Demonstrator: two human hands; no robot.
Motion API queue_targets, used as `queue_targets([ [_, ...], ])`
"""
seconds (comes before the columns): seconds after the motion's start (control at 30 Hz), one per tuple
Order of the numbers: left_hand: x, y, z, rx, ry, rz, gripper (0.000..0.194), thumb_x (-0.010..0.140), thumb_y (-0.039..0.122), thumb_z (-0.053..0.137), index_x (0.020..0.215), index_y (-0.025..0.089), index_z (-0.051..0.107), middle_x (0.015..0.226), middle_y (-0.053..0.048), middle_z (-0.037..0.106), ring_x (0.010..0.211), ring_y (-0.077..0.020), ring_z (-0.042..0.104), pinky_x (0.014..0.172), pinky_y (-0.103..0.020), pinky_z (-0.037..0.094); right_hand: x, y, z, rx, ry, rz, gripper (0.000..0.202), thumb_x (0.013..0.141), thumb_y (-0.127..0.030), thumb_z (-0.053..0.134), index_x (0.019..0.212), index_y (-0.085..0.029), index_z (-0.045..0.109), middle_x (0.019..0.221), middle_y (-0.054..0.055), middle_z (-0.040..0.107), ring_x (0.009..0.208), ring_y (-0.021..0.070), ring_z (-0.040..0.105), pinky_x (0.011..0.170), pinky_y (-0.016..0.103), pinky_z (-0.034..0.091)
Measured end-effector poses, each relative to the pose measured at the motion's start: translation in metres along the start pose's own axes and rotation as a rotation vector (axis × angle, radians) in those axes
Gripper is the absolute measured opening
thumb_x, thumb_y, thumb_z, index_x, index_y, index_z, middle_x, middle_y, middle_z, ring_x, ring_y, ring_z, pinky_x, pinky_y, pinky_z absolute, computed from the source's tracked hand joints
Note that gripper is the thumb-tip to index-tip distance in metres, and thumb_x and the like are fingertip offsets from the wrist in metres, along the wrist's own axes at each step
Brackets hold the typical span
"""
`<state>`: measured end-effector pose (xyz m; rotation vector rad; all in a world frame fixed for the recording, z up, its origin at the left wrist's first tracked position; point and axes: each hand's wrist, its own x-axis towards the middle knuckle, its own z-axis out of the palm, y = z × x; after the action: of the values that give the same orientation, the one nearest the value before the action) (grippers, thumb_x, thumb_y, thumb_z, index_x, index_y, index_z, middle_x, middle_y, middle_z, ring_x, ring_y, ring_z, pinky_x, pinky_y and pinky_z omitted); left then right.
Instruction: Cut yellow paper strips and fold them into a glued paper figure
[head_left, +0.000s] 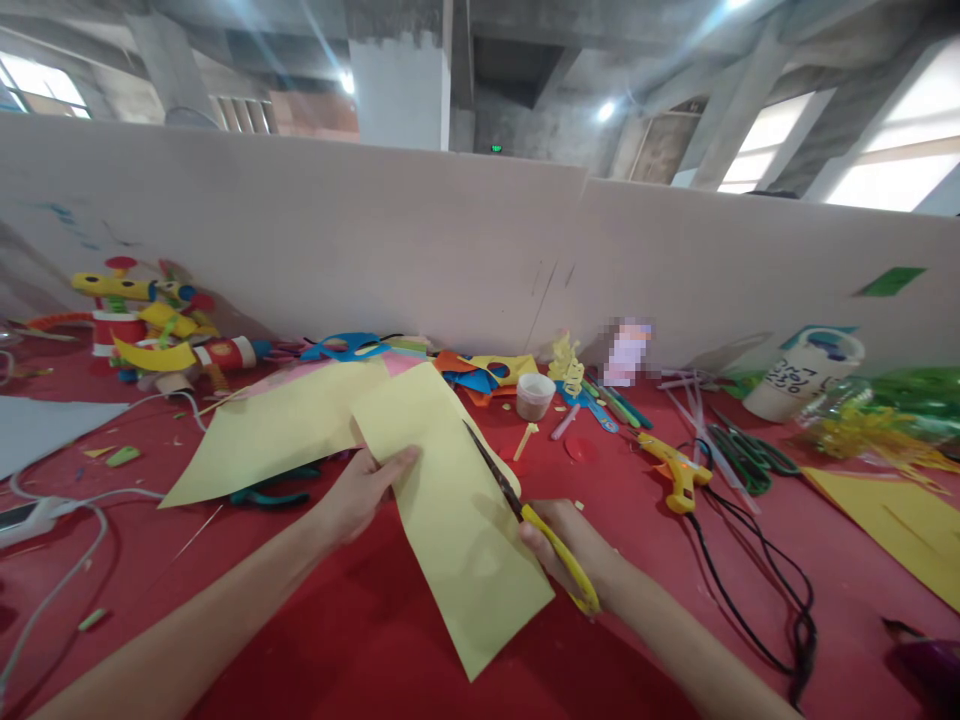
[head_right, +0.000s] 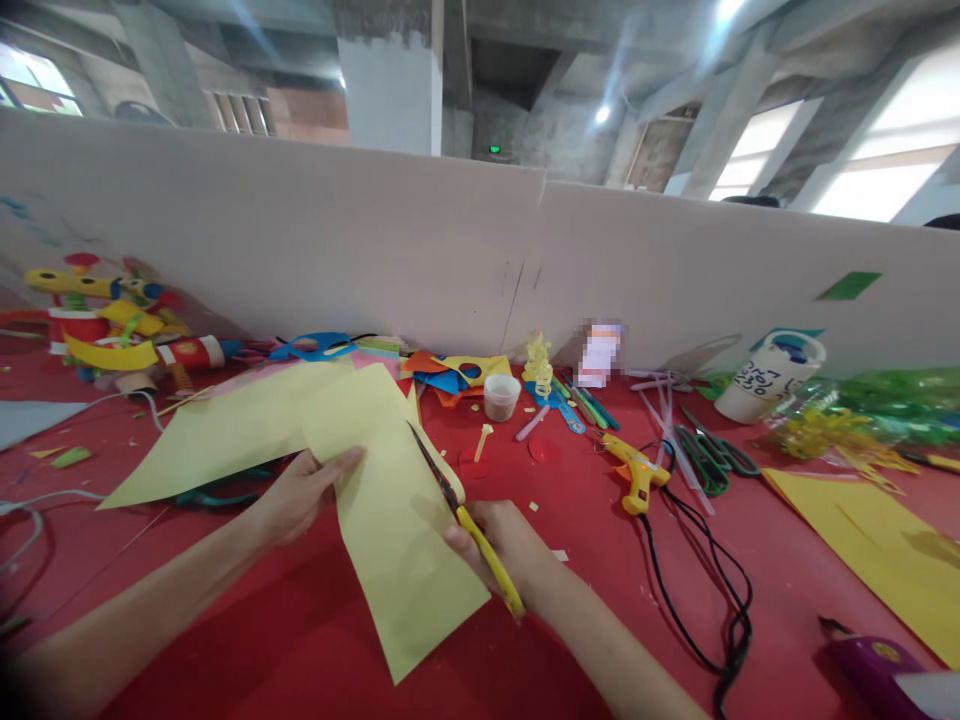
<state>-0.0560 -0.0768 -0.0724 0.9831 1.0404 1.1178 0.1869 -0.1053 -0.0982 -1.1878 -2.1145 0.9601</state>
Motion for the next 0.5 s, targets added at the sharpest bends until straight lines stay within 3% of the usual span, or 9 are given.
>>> queue_targets([
  [0.3,-0.003,-0.002,0.001,0.078,-0.055,-0.009,0.042,0.07,0.036,0.067,0.108,0.018,0.061,0.106,-0.008,0.067,0.099,-0.0266,0.061,0.083,-0.036,0.05,-0.003,-0.008,-0.002,0.03,-0.014,-0.033,0.055,0.08,-0.068,0.019,0.059,-0.019,0.032,0.055,-0.004,0.031,0.048,0.0086,0.027,0.042,0.022,0.021],
  [0.5,-0.003,-0.002,0.001,0.089,-0.075,-0.019,0.042,0.071,0.036,0.066,0.109,0.018,0.061,0.108,-0.008,0.066,0.095,-0.0253,0.063,0.081,-0.035,0.05,-0.003,-0.01,0.001,0.087,-0.009,0.024,0.061,0.076,-0.074,0.016,0.058,-0.019,0.035,0.052,-0.003,0.032,0.047,0.009,0.029,0.041,0.023,0.022],
])
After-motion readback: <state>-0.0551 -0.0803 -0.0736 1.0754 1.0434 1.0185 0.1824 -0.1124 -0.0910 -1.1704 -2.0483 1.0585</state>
